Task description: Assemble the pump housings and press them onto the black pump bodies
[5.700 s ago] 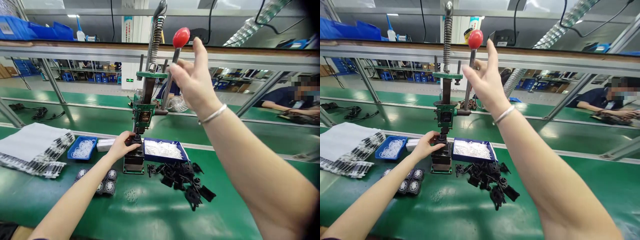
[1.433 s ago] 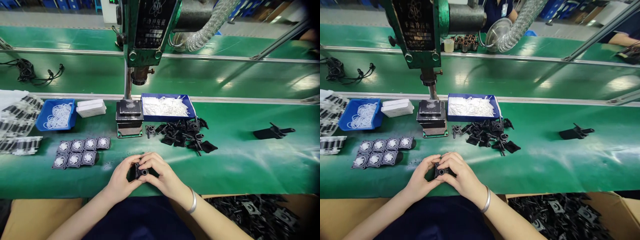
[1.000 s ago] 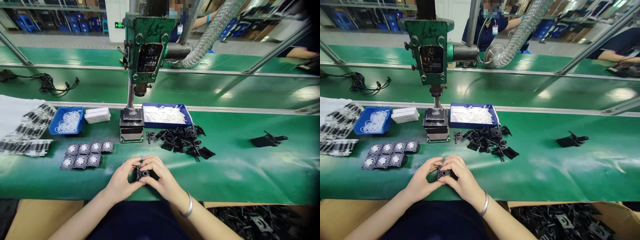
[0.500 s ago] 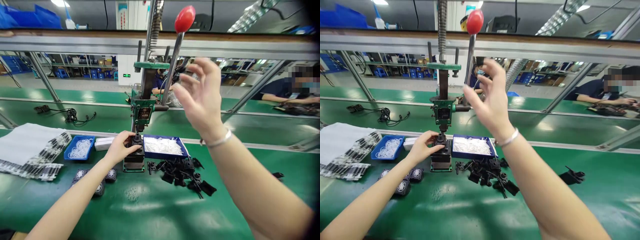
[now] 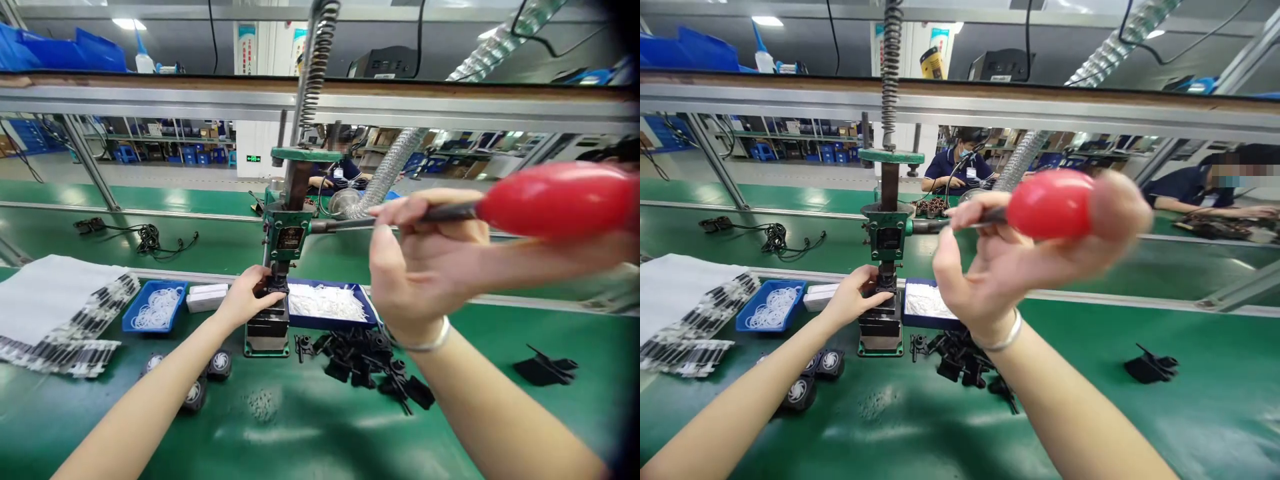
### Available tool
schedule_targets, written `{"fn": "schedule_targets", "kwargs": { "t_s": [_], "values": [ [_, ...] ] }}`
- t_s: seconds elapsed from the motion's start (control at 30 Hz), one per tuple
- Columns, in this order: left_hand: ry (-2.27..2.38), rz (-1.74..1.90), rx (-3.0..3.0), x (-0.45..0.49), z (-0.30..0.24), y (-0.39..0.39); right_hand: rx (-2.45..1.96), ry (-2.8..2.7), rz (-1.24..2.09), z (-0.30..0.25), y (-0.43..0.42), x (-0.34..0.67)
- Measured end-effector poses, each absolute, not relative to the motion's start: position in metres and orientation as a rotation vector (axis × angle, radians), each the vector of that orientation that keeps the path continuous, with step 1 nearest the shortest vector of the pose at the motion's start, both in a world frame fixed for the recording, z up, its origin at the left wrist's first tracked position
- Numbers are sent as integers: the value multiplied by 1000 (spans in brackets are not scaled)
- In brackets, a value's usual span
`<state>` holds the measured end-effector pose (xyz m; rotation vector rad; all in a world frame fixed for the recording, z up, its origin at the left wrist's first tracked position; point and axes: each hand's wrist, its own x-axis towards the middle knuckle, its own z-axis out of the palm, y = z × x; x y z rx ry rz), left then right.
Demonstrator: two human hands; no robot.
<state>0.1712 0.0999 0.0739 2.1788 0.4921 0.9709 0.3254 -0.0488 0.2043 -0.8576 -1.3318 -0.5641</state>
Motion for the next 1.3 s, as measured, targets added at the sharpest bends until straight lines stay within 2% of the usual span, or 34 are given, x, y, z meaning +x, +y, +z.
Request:
{"fn": "schedule_targets", "kwargs": {
  "t_s": [0.27,0.4,0.5,0.57,0.63,0.77,0.87,1.0,1.13,1.3],
  "values": [
    [518,964,2228,171,75,108,-654,-1244,-719,219,-38,318],
    [512,980,2239,167,82,95,-872,-1369,-623,218,-57,326],
    [521,1093,2415,163,82,62,-1229,-1538,-438,183,-88,318],
    [457,1247,2494,163,74,36,-1459,-1665,-151,143,-105,305],
    [386,1369,2514,168,61,11,-1614,-1558,39,100,-117,291],
    [212,1421,2580,195,32,-35,-1672,-1217,-68,47,-141,288],
    [147,1335,2604,213,13,-57,-1772,-1041,-198,30,-172,331],
    [69,1119,2671,213,-14,-70,-2042,-581,-452,2,-224,439],
    [34,874,2667,207,-42,-76,-2073,-395,-520,-38,-261,538],
    [93,833,2618,213,-72,-84,-2024,-279,-603,-69,-265,610]
  ]
}}
